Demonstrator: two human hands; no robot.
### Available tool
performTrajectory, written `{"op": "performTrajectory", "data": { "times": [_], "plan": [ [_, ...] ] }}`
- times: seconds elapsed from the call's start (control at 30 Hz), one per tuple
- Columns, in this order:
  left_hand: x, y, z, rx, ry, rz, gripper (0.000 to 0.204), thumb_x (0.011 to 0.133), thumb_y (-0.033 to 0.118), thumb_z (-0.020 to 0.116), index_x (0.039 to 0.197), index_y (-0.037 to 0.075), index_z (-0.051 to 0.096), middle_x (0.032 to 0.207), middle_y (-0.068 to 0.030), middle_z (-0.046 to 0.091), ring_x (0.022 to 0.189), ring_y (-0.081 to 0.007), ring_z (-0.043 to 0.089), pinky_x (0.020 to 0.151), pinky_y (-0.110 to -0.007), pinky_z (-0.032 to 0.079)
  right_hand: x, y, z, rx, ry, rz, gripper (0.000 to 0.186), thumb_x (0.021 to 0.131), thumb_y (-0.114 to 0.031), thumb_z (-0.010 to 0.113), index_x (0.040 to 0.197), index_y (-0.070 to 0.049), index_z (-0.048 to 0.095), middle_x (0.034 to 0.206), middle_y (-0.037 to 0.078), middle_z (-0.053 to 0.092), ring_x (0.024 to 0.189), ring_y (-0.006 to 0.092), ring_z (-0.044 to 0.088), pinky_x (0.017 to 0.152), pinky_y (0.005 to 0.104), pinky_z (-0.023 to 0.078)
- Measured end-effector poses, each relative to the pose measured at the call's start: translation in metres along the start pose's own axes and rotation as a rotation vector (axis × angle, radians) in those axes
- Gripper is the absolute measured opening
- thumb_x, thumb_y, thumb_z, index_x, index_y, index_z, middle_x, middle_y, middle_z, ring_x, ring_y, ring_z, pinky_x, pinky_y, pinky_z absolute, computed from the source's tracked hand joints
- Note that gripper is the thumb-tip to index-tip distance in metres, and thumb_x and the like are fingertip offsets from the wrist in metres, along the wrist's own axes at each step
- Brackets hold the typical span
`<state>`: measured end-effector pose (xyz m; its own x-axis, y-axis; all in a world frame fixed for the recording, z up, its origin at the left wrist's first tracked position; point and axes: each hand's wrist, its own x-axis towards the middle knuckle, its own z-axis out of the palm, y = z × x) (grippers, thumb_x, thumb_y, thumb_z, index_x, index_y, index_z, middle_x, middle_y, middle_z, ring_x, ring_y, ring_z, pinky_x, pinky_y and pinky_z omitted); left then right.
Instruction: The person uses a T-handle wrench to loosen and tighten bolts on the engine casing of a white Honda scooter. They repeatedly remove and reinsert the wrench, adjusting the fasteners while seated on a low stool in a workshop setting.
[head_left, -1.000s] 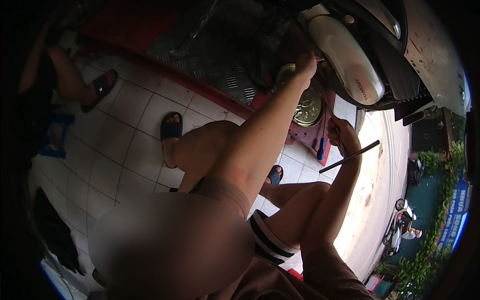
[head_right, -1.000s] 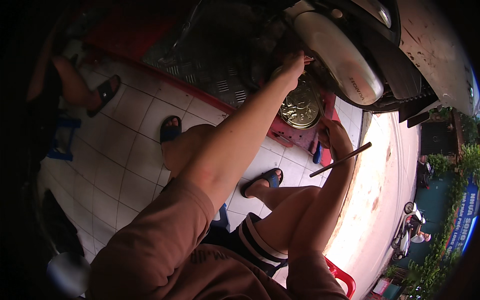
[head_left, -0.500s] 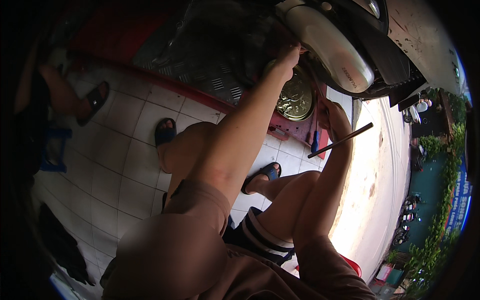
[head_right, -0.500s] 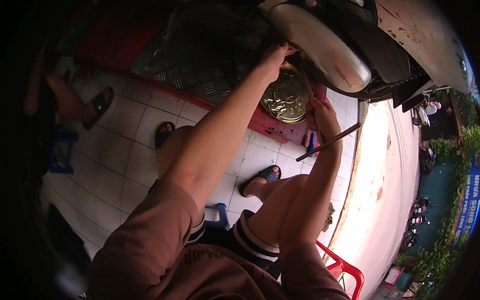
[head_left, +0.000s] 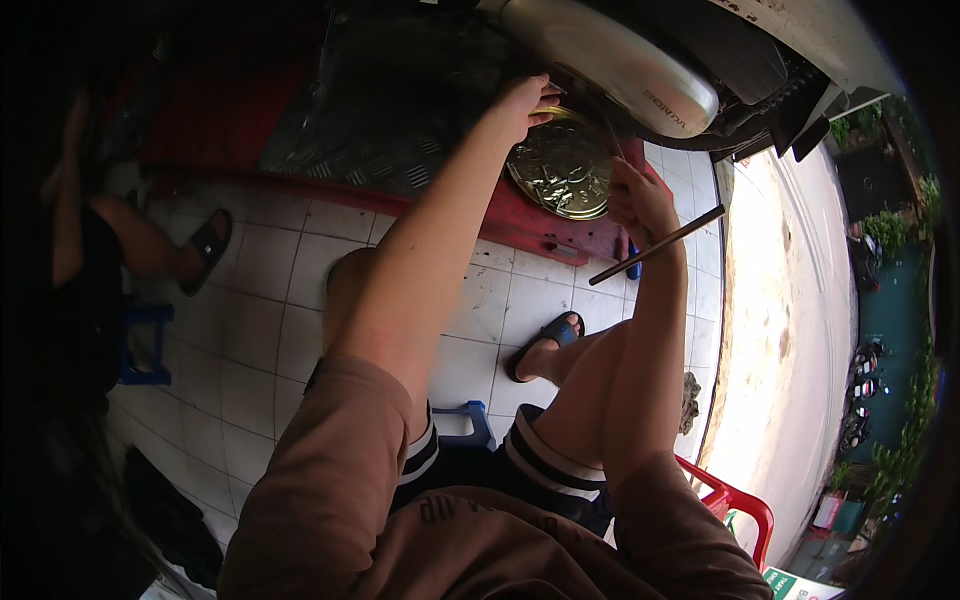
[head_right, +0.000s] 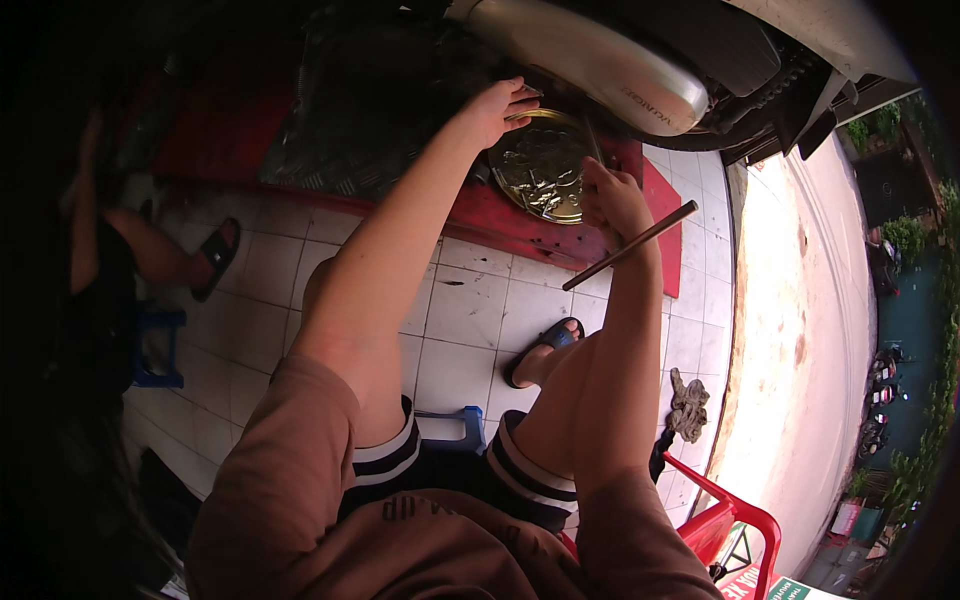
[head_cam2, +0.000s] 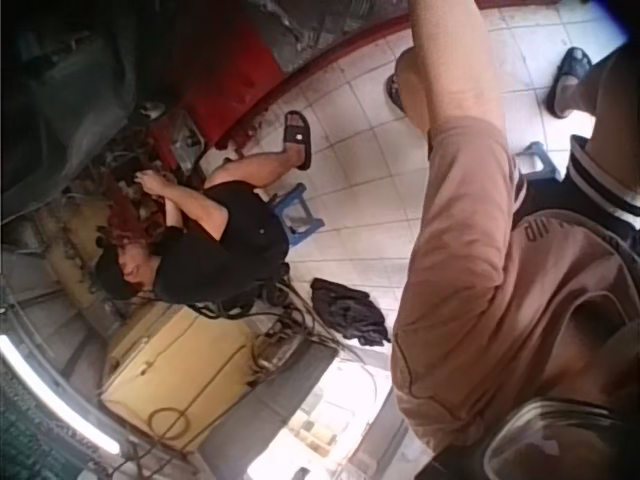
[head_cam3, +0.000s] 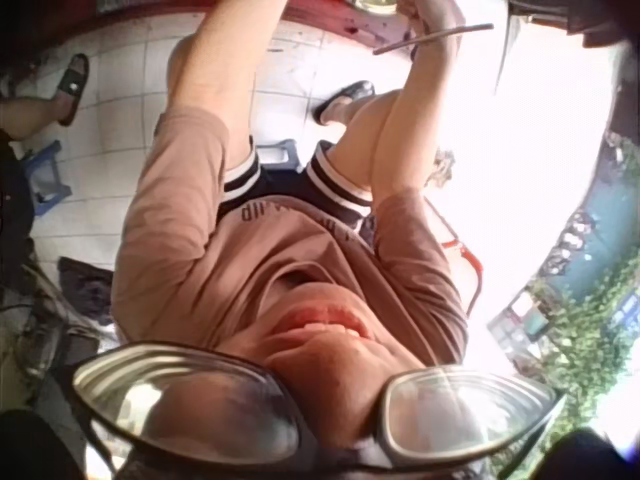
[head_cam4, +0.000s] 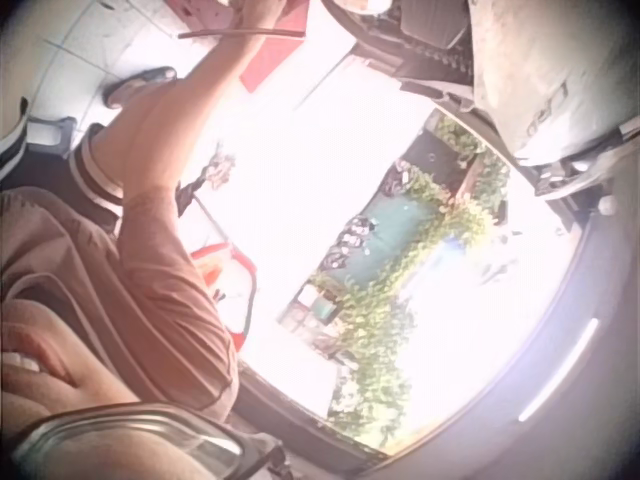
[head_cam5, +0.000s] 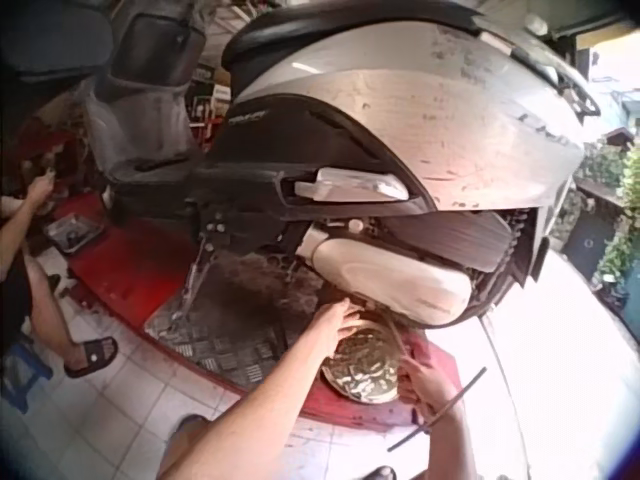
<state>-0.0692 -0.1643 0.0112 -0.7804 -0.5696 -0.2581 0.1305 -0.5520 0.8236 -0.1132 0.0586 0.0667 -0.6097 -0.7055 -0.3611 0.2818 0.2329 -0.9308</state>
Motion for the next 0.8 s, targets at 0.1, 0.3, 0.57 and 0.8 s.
{"op": "performTrajectory", "data": {
  "times": [0.1, 0.3, 0.57, 0.8],
  "plan": [
    [-0.009, 0.005, -0.015, 0.07, 0.065, -0.06, 0.02, 0.097, 0.023, 0.045, 0.108, 0.008, 0.052, 0.101, -0.0085, 0.066, 0.096, -0.0238, 0.064, 0.079, -0.036, 0.049, -0.002, 0.001, 0.0, 0.035, -0.032, -0.031, 0.027, 0.094, -0.022, 0.055, 0.071, -0.012, 0.046, 0.053, -0.007, 0.032, 0.041, 0.0045, 0.029, 0.039, 0.0233, 0.022],
    [-0.047, 0.035, -0.041, 0.264, -0.001, -0.055, 0.015, 0.094, 0.016, 0.046, 0.103, 0.005, 0.052, 0.101, -0.0127, 0.067, 0.094, -0.0249, 0.067, 0.079, -0.035, 0.051, 0.0, 0.003, 0.012, 0.041, 0.031, -0.06, 0.027, 0.094, -0.022, 0.055, 0.071, -0.013, 0.045, 0.053, -0.008, 0.033, 0.041, 0.0038, 0.029, 0.039, 0.0233, 0.022],
    [-0.1, 0.069, -0.116, 0.724, -0.049, -0.077, 0.023, 0.092, 0.031, 0.061, 0.094, 0.008, 0.055, 0.076, -0.0001, 0.058, 0.066, -0.0121, 0.063, 0.056, -0.024, 0.047, -0.007, 0.01, 0.016, -0.33, 0.002, -0.014, 0.03, 0.09, -0.028, 0.059, 0.071, -0.007, 0.051, 0.054, -0.002, 0.042, 0.043, 0.0081, 0.035, 0.041, 0.0278, 0.029],
    [-0.117, 0.081, -0.161, 0.863, 0.037, -0.044, 0.021, 0.089, 0.028, 0.065, 0.09, 0.007, 0.059, 0.073, 0.0023, 0.058, 0.061, -0.0068, 0.059, 0.051, -0.02, 0.044, -0.027, 0.052, 0.02, -0.329, -0.09, 0.217, 0.037, 0.096, -0.041, 0.05, 0.077, -0.01, 0.053, 0.061, 0.001, 0.052, 0.046, 0.0106, 0.045, 0.044, 0.0263, 0.036]
  ]
}}
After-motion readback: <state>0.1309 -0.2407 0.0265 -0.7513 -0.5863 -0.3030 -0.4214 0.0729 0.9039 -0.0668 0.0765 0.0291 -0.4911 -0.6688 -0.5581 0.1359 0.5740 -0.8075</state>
